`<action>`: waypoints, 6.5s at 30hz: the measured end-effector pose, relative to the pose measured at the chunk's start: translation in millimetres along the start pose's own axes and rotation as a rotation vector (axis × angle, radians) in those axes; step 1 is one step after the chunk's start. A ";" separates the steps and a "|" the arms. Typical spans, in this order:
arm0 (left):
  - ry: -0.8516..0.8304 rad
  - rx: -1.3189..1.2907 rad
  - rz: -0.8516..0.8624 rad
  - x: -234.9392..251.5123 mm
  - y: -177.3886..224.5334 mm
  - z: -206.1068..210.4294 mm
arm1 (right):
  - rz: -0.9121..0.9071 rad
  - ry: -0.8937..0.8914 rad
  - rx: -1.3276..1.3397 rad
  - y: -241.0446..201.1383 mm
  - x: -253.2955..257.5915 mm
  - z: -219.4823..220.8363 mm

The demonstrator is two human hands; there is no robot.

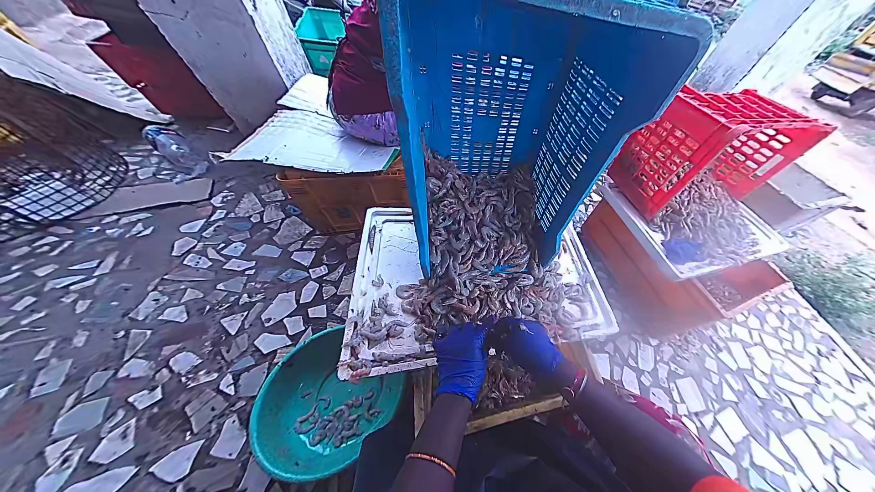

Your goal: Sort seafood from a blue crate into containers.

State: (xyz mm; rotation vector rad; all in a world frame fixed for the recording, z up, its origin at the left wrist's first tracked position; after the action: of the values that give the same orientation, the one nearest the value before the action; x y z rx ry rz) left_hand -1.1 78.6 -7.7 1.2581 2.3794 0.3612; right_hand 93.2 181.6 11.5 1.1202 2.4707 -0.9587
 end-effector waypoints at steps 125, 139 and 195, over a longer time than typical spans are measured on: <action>-0.250 0.177 -0.542 -54.3 -101.6 -48.9 | -0.192 0.042 -0.484 -5.2 14.6 9.2; 0.122 -0.038 -0.011 -0.3 -26.0 -15.6 | -0.153 -0.014 -0.066 -15.5 12.7 10.3; -0.063 0.238 -0.473 -24.0 -88.0 -43.1 | -0.175 0.153 -0.512 -23.4 43.7 40.9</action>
State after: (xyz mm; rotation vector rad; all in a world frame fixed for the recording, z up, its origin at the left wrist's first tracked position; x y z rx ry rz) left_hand -73.1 8.3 -0.4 0.7400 2.6189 -0.1078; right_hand 45.4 168.0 -29.2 0.8387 2.7423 -0.2452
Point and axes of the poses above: each hand's wrist, its own x-axis towards the middle knuckle, its own z-axis out of the palm, y = z × x, the point moved 3 cm from there along x, towards the middle knuckle, and after that the axes turned 1 degree about z, right-handed, at the moved point
